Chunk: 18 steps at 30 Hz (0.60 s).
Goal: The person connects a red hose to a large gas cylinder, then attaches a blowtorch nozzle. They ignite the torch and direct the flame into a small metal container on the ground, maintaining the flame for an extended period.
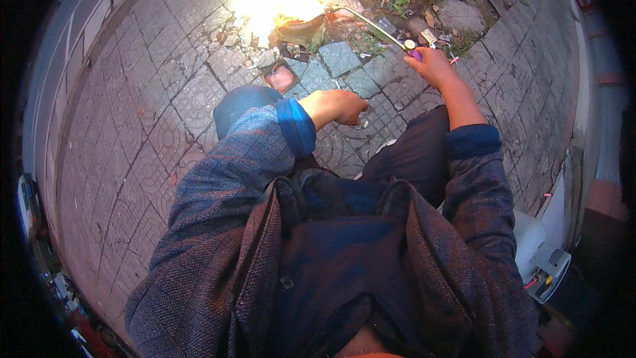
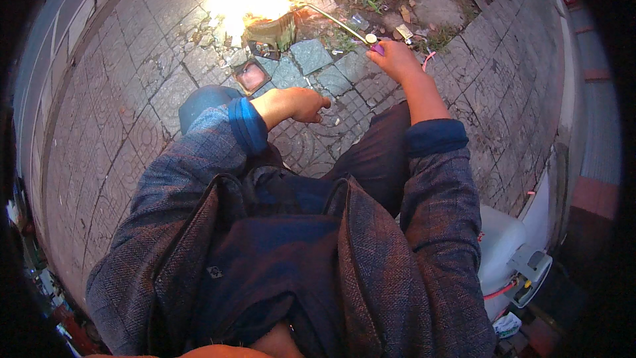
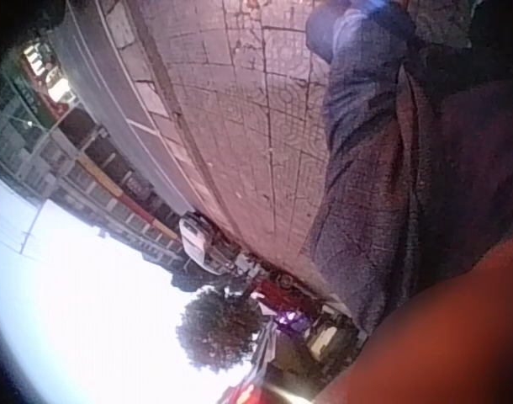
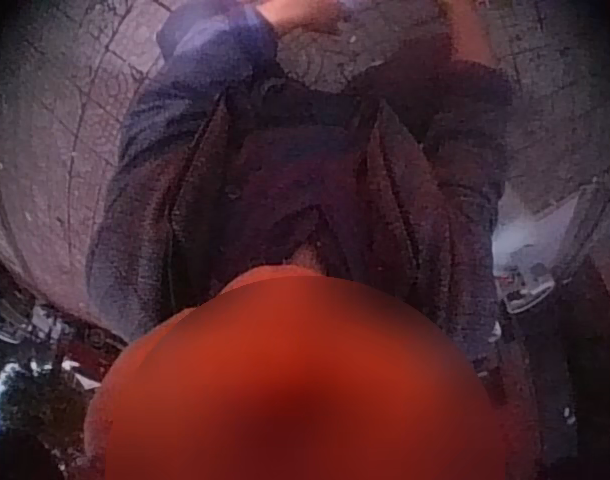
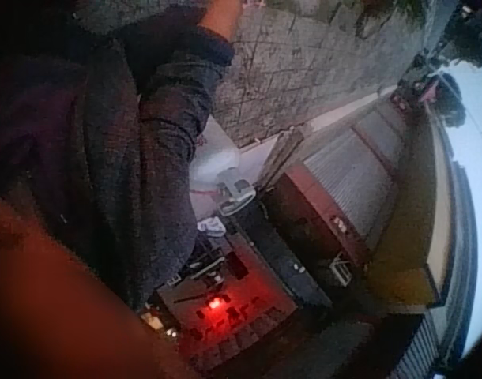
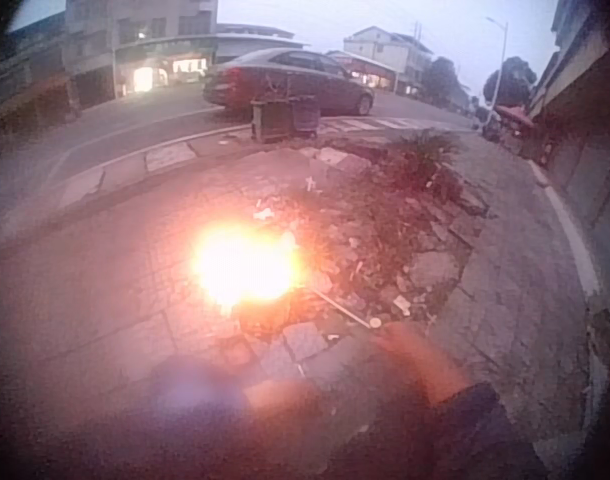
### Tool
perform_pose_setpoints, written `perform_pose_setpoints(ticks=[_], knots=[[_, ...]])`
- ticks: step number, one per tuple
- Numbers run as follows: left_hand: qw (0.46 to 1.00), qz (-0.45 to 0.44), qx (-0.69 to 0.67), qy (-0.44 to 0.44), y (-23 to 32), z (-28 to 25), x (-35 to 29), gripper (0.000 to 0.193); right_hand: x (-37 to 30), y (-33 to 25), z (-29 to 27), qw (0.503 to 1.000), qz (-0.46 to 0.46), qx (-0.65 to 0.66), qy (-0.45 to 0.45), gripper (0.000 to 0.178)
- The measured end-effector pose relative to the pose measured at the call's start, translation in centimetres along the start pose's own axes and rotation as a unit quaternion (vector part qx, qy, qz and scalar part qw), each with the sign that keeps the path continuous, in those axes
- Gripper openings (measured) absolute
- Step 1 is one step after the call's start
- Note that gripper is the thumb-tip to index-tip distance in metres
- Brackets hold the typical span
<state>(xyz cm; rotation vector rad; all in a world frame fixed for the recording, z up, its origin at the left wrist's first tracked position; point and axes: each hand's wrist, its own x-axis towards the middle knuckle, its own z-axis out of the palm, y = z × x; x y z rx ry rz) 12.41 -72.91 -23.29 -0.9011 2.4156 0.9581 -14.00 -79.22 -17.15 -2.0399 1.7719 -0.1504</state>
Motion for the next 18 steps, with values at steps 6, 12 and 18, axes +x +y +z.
perform_pose_setpoints(ticks=[6, 12, 18], knots=[[1.000, -0.003, -0.006, -0.004, -0.10, 0.17, 0.08, 0.056, -0.06, -0.18, -0.14, 1.000, 0.005, -0.009, -0.009, 0.042], [1.000, 0.008, -0.001, -0.002, -0.29, 0.33, 0.16, 0.056, 0.09, 0.18, 0.06, 1.000, 0.003, -0.014, -0.008, 0.043], [1.000, 0.001, 0.000, -0.004, -0.22, 0.31, 0.07, 0.056, 0.21, 0.42, 0.23, 1.000, 0.001, -0.015, -0.002, 0.043]])
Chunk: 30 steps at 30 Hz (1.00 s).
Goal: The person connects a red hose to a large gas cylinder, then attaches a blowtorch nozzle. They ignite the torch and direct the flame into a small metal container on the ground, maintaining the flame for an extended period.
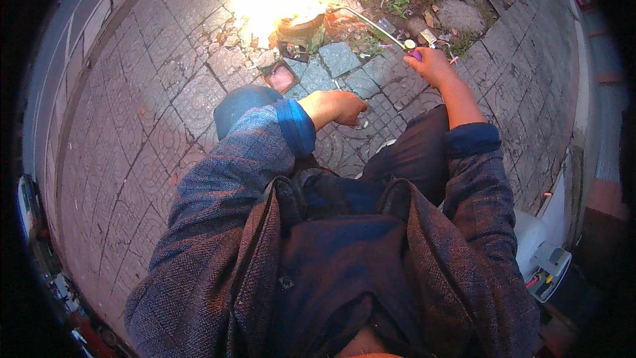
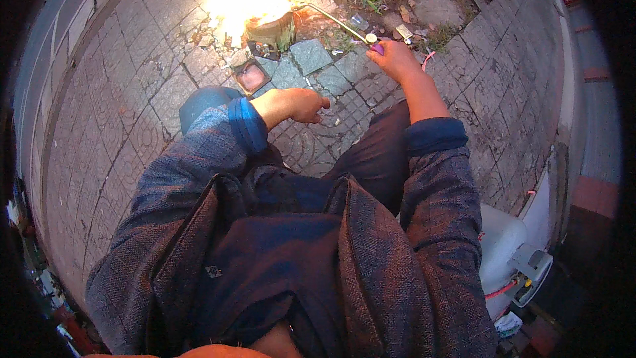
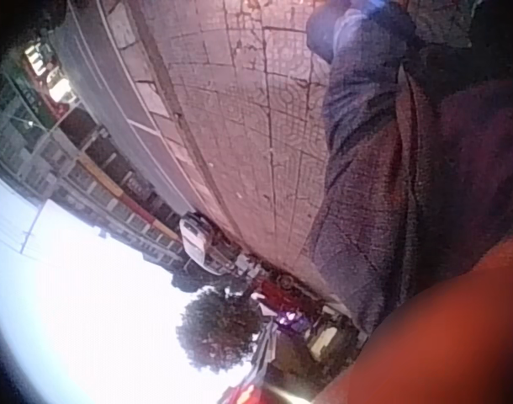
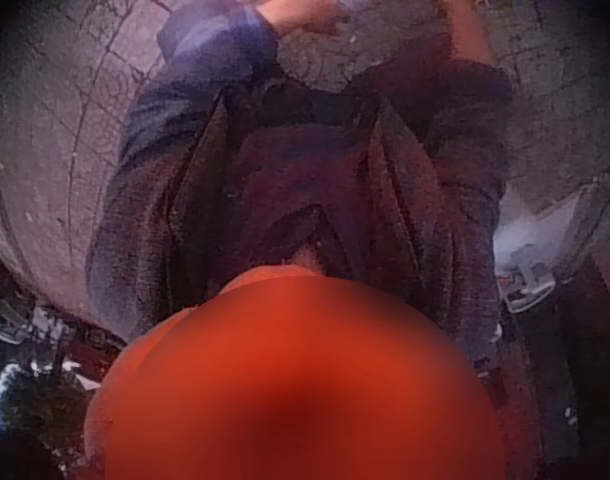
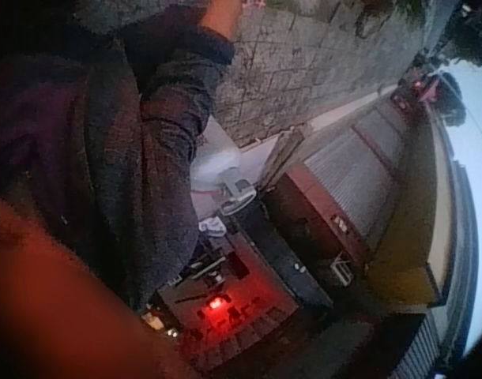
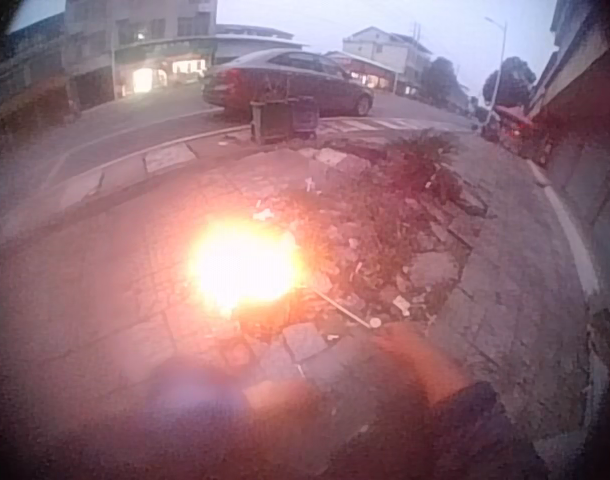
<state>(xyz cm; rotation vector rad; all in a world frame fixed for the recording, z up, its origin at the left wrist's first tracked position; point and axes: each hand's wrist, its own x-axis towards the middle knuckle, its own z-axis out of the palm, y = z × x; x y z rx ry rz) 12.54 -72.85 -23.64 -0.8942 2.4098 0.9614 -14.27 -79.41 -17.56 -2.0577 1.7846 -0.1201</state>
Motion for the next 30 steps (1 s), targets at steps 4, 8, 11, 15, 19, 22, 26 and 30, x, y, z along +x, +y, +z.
perform_pose_setpoints(ticks=[4, 8, 11, 15, 19, 22, 26, 30], knots=[[1.000, -0.006, 0.003, -0.001, 0.10, -0.06, 0.06, 0.057, -0.11, -0.12, -0.17, 1.000, 0.002, 0.007, 0.001, 0.042], [1.000, -0.002, 0.005, 0.001, 0.13, -0.08, 0.03, 0.056, -0.26, -0.26, -0.32, 1.000, 0.003, 0.016, 0.003, 0.042], [1.000, 0.001, 0.005, 0.006, 0.16, -0.10, -0.08, 0.055, -0.28, -0.29, -0.35, 1.000, 0.014, 0.016, 0.001, 0.043], [1.000, -0.005, 0.005, 0.001, 0.25, -0.20, -0.12, 0.055, -0.20, -0.26, -0.34, 1.000, 0.010, 0.013, 0.001, 0.044], [1.000, -0.009, 0.001, -0.003, 0.19, -0.24, -0.08, 0.057, -0.21, -0.19, -0.29, 1.000, 0.006, 0.028, 0.006, 0.044], [1.000, -0.007, 0.010, -0.009, 0.21, -0.23, 0.00, 0.058, -0.22, -0.16, -0.22, 1.000, 0.001, 0.030, 0.005, 0.044], [1.000, -0.005, 0.005, -0.006, 0.25, -0.22, -0.03, 0.057, -0.14, -0.10, -0.11, 1.000, 0.006, 0.030, 0.001, 0.043], [1.000, -0.001, 0.005, -0.006, 0.24, -0.20, -0.09, 0.056, -0.07, -0.04, -0.01, 1.000, -0.004, 0.010, 0.007, 0.043]])
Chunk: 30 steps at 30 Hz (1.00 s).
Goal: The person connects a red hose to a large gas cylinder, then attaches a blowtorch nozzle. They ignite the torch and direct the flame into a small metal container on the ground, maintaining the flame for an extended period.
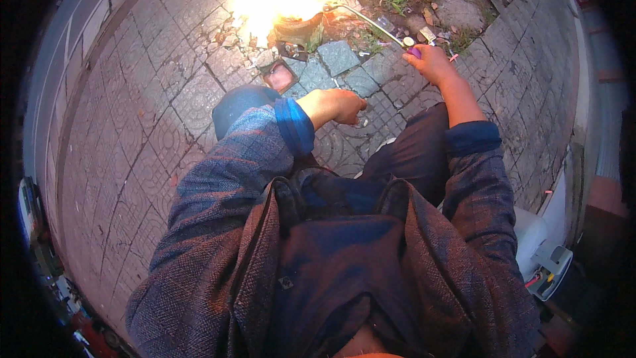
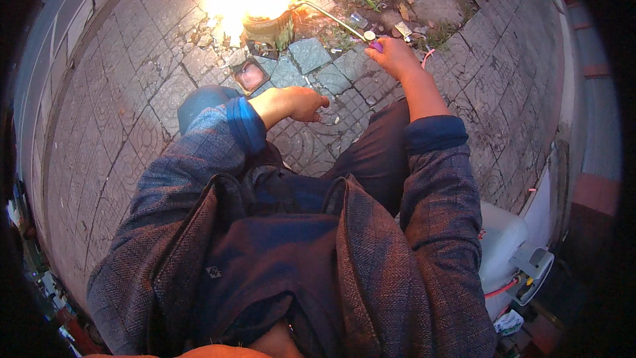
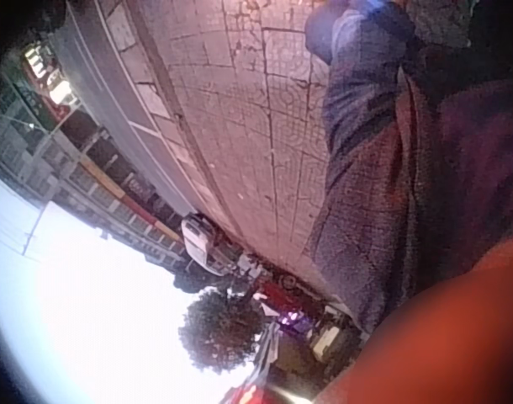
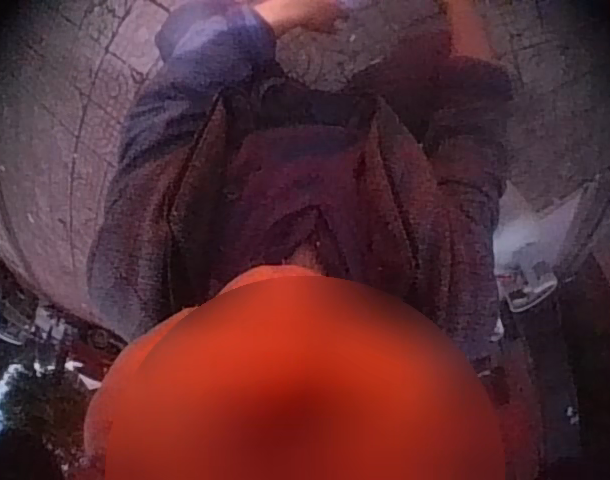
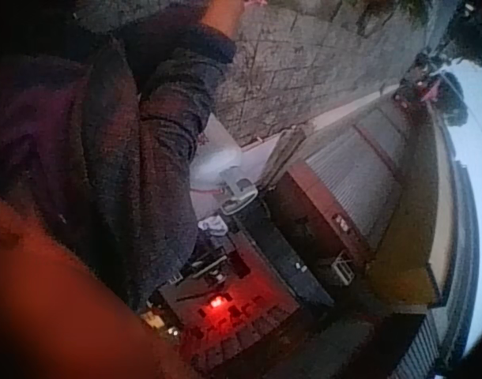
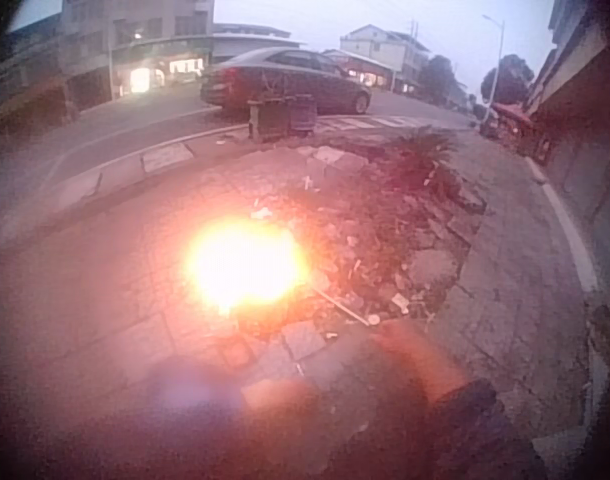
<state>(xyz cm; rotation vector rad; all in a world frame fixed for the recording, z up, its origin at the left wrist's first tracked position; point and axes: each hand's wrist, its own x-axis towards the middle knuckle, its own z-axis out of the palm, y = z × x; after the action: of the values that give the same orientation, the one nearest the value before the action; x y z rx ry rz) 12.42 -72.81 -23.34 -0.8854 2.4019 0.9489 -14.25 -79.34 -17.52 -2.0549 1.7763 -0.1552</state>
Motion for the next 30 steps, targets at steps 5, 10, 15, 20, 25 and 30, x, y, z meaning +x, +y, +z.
perform_pose_setpoints(ticks=[5, 10, 15, 20, 25, 30], knots=[[1.000, 0.011, 0.001, 0.009, -0.2, 0.2, 0.1, 0.055, -0.2, -0.3, -0.1, 1.000, -0.003, 0.001, -0.014, 0.044], [1.000, 0.007, -0.001, 0.004, -0.4, 0.4, 0.3, 0.055, -0.5, -1.1, -0.5, 1.000, -0.005, 0.010, -0.022, 0.042], [1.000, 0.004, -0.011, 0.005, -0.4, 0.6, 0.4, 0.056, -0.3, -1.4, -0.1, 0.999, -0.025, 0.017, -0.040, 0.042], [1.000, 0.006, -0.006, -0.004, -0.4, 0.5, 0.3, 0.057, 1.3, -1.3, 1.4, 0.995, -0.091, 0.020, -0.021, 0.041], [1.000, -0.020, -0.016, -0.010, -0.7, 0.5, -0.3, 0.058, 3.3, -1.8, 2.5, 0.993, -0.110, -0.027, -0.023, 0.040], [0.999, -0.035, -0.026, -0.017, -0.9, 0.4, -0.9, 0.059, 4.5, -2.5, 3.1, 0.996, -0.090, 0.002, -0.019, 0.040]])
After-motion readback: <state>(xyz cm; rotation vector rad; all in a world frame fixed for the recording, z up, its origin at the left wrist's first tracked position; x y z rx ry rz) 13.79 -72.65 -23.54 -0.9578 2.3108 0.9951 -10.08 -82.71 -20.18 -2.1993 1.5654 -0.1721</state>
